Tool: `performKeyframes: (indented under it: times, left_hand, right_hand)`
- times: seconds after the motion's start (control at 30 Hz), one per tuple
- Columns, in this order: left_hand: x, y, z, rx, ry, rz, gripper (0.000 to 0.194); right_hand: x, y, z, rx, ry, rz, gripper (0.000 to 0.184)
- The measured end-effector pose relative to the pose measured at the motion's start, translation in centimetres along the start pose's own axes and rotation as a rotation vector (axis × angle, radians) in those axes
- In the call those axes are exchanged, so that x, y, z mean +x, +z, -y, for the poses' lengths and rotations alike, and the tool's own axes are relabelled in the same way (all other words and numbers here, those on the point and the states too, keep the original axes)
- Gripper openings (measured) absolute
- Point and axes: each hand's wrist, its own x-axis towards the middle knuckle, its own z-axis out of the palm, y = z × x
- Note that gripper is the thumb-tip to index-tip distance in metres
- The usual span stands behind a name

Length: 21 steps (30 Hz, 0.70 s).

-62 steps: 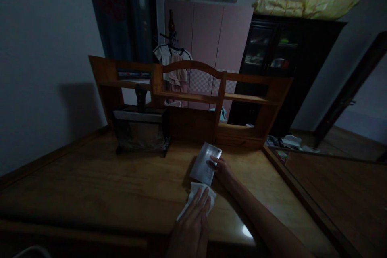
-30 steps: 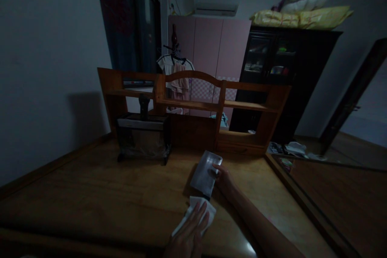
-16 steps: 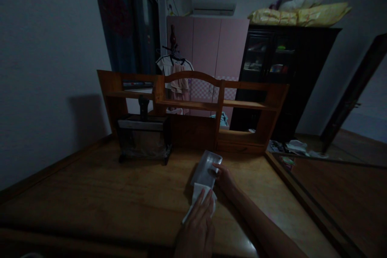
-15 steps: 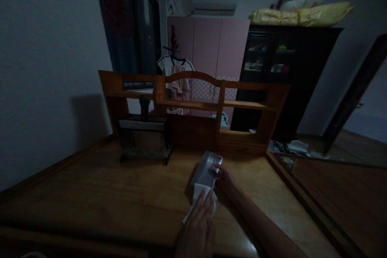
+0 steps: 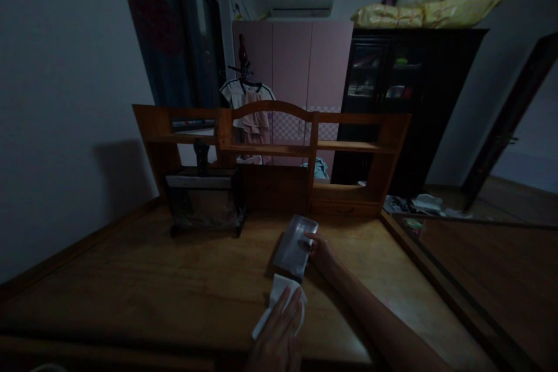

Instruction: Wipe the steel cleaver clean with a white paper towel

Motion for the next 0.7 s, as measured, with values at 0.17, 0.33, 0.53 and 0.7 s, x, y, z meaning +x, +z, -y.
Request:
performKeyframes:
  times: [0.17,0.33,0.53,0.7]
  left_hand:
    - [-1.5,0.6,0.6,0.027,0.070,-0.070,0.050]
    - [-3.2,0.3,1.1,0.078,0.134,-0.046,0.049]
    - [-3.8,-1.3,0.9,0.125,0.114,-0.017,0.049]
    - [-1.1,-1.6,-0.4,0.135,-0.050,-0.063,0.052]
  right_hand:
    - [0.1,0.2,0.0,0.010,0.026,-0.053,0.012]
    - [0.1,0.2,0.1,0.006,0.028,-0.071,0.012]
    - [0.4,-0.1,0.0,-0.003,0.032,-0.070,0.015]
    - [0.4,-0.3,-0.1,-0.002,0.039,-0.056,0.017]
